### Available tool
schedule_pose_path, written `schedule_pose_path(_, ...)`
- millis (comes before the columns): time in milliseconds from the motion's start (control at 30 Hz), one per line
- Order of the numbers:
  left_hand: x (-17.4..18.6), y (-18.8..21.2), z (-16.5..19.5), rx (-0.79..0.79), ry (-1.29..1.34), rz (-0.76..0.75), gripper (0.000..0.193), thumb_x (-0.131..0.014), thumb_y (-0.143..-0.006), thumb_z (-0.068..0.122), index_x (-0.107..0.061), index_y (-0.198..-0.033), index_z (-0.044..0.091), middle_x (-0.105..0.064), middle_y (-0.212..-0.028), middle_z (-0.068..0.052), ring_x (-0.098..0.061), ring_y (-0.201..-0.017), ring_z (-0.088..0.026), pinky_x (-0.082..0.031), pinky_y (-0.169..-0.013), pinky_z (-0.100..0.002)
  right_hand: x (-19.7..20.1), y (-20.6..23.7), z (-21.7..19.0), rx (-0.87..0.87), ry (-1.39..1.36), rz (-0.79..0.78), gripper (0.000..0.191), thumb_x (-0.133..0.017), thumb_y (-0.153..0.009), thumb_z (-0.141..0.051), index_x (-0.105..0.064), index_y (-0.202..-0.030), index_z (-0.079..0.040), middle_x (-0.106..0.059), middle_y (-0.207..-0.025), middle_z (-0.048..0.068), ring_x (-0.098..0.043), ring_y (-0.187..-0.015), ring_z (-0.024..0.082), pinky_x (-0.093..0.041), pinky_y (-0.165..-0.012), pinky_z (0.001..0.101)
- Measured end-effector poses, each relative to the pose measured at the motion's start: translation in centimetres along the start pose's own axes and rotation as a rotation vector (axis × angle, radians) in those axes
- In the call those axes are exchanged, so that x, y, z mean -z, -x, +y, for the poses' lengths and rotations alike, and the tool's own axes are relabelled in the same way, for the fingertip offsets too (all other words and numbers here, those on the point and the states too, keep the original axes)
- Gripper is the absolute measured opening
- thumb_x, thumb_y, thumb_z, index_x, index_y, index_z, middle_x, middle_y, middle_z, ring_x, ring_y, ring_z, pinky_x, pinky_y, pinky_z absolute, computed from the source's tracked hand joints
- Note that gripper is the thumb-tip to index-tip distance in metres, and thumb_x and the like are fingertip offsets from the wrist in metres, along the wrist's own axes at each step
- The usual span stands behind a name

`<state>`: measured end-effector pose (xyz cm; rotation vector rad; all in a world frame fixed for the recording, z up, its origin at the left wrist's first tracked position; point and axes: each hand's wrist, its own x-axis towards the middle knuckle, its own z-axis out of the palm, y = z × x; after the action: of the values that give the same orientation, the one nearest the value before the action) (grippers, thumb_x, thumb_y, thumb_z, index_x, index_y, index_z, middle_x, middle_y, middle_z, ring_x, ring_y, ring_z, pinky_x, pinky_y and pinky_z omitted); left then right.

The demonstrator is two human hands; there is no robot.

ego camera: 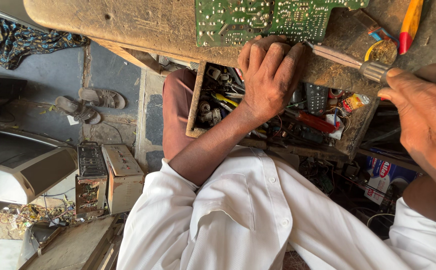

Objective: The person solders components onto a green circuit board at a cluttered workbench, holding the board with one hand while applying a soldering iron. They use pliers to position and trim component leads, pick parts and wire from a drawer of components, and continue soldering different points on the board.

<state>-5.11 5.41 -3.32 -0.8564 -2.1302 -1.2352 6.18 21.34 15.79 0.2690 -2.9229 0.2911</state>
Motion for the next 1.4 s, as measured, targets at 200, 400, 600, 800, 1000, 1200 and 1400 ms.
schedule_pose_path(200,0.1,0.0,0.0,-0.003,0.006,0.004,0.039,-0.078,-0.094,0.016,-0.063,-0.128,0.006,-0.058,-0.118,-0.007,-0.054,-0.121,-0.027,-0.036,-0.112,-0.050,-1.5,2.0,3.1,-0.016,-0.109,0.016,0.025,-0.075,-0.106,0.011,-0.064,-0.129,0.012,-0.068,-0.111,0.024,-0.070,-0.095,0.031,-0.057,-0.086,0.0339)
schedule_pose_path(400,0.1,0.0,-0.1,-0.009,0.006,0.007,0.038,-0.078,-0.094,0.016,-0.063,-0.128,0.006,-0.058,-0.117,-0.007,-0.054,-0.121,-0.026,-0.037,-0.111,-0.050,-2.6,3.3,6.2,-0.166,-0.129,-0.032,0.021,-0.069,-0.108,0.004,-0.066,-0.128,0.010,-0.070,-0.111,0.022,-0.070,-0.092,0.026,-0.057,-0.084,0.0312)
schedule_pose_path(600,-0.1,0.1,-0.2,-0.014,-0.001,0.005,0.038,-0.078,-0.095,0.016,-0.063,-0.128,0.005,-0.058,-0.116,-0.007,-0.053,-0.121,-0.026,-0.036,-0.112,-0.051,-2.5,4.3,6.8,-0.035,-0.071,-0.002,0.010,-0.063,-0.117,0.005,-0.058,-0.126,0.006,-0.069,-0.120,0.019,-0.067,-0.104,0.023,-0.057,-0.099,0.0279)
schedule_pose_path(800,-0.3,0.2,-0.3,-0.018,-0.013,0.010,0.037,-0.078,-0.096,0.016,-0.064,-0.128,0.005,-0.058,-0.116,-0.006,-0.054,-0.121,-0.025,-0.036,-0.113,-0.050,-3.3,6.1,8.6,-0.056,-0.053,0.016,0.013,-0.066,-0.116,0.004,-0.061,-0.128,0.004,-0.069,-0.117,0.018,-0.065,-0.098,0.023,-0.053,-0.093,0.0270)
schedule_pose_path(1000,-0.6,0.3,-0.2,-0.017,-0.014,0.001,0.038,-0.079,-0.096,0.017,-0.063,-0.129,0.005,-0.058,-0.116,-0.007,-0.053,-0.121,-0.025,-0.035,-0.113,-0.051,-4.1,5.7,9.4,-0.361,-0.253,-0.085,0.031,-0.069,-0.107,0.003,-0.065,-0.138,0.003,-0.070,-0.114,0.017,-0.066,-0.089,0.022,-0.053,-0.081,0.0269)
schedule_pose_path(1200,-0.5,0.4,-0.2,-0.014,-0.022,-0.017,0.040,-0.079,-0.094,0.017,-0.063,-0.129,0.005,-0.058,-0.117,-0.008,-0.053,-0.122,-0.026,-0.034,-0.114,-0.051,-2.6,5.1,5.4,-0.049,-0.154,0.061,0.018,-0.066,-0.114,0.009,-0.066,-0.132,0.009,-0.070,-0.119,0.022,-0.071,-0.103,0.025,-0.058,-0.095,0.0276)
schedule_pose_path(1400,-0.5,0.4,0.0,-0.017,-0.010,0.004,0.039,-0.079,-0.095,0.016,-0.064,-0.129,0.005,-0.058,-0.117,-0.007,-0.053,-0.122,-0.025,-0.035,-0.115,-0.051,-1.8,3.3,3.5,-0.061,-0.148,0.052,0.020,-0.066,-0.110,0.012,-0.066,-0.130,0.010,-0.068,-0.117,0.024,-0.069,-0.098,0.027,-0.057,-0.090,0.0300)
